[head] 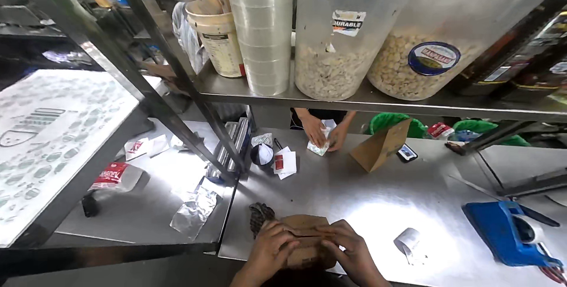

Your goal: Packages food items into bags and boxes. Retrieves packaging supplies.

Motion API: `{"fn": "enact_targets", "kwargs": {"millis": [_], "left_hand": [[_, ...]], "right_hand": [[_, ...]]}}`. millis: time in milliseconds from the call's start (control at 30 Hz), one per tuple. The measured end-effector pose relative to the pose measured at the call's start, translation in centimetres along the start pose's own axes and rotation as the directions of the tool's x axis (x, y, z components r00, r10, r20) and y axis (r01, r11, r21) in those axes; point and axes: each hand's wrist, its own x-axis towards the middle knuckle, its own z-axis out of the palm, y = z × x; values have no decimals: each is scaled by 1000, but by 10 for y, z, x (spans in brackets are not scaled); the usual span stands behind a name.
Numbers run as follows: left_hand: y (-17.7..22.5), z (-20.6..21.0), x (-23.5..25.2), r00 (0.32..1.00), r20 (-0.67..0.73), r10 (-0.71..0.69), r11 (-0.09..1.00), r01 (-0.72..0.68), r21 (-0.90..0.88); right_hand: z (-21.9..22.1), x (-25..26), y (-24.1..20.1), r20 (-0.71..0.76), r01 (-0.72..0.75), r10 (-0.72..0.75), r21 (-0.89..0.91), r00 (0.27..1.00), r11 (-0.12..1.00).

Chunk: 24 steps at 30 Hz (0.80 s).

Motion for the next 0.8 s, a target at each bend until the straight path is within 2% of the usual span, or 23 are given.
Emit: {"fn": "enact_targets", "kwargs": {"millis": [133, 233, 300, 400, 500, 567, 633, 700, 800], "left_hand": [[11, 9, -8, 993, 60, -98, 992, 103, -75], [14, 15, -12, 994, 38, -102, 987, 106, -117], [16, 13, -16, 995, 27, -93, 990, 95, -106], [18, 13, -24, 989, -4, -148, 988, 148, -51], [23, 12, -26, 964, -8, -265, 953, 261, -152], [29, 9, -20, 937, 55, -345, 907, 347, -237], [33, 9, -15, 921, 93, -378, 886, 389, -251], [33, 8, -12, 919, 92, -384, 884, 395, -252], [34, 10, -11, 929, 56, -366, 879, 365, -306]], "right_hand": [[6, -7, 6, -97, 61, -74, -130, 993, 990], [9, -9, 8, -122, 6, -17, -88, 992, 996], [4, -9, 8, -50, -71, 71, 7, 996, 997], [-5, -3, 4, 81, -100, 89, 143, 993, 985], [-7, 3, 1, 166, -109, 82, 164, 983, 980], [-4, 6, 3, 132, -113, 95, 135, 987, 984], [1, 5, 3, 84, -93, 88, 62, 993, 994], [6, 4, 4, 38, -73, 72, 21, 997, 997], [13, -2, 3, -41, -136, 140, 101, 989, 986]]}}
